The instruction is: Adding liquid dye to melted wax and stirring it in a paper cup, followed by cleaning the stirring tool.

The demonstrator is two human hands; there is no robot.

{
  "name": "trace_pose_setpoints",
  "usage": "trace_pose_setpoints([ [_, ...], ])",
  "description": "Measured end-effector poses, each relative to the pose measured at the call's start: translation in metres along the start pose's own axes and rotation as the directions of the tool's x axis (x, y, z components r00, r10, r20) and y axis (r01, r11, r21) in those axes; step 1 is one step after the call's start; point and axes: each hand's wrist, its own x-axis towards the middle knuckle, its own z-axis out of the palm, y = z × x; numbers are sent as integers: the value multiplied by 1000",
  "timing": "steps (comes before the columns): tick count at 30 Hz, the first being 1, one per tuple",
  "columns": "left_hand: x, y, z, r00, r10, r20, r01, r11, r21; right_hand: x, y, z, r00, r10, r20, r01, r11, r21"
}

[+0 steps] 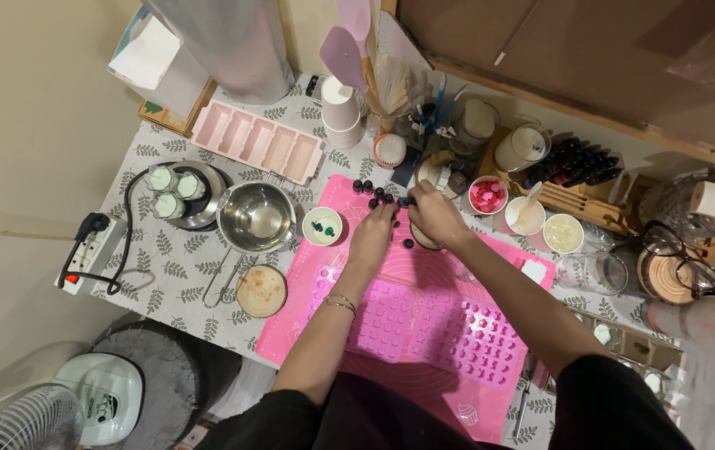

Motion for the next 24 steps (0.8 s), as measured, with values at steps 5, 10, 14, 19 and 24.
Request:
trace_pose_setpoints([
  [5,-3,28,-39,999,-42,18,44,993,-111,8,-4,12,995,-97,8,96,991,97],
  [10,-33,47,-84,984,-14,-177,-29,971,-237,-4,-18,1,993,-114,-13,115,987,115],
  [14,-75,27,-97,919,-395,-20,361,858,-367,-38,-38,-4,985,130,114,-141,986,91],
  [19,-109,22,-120,877,-455,-157,366,842,-396,-60,-7,60,987,48,151,-80,974,212],
  [24,-118,23,-123,814,-528,-243,386,804,-453,-42,-32,45,964,210,-164,-170,958,231],
])
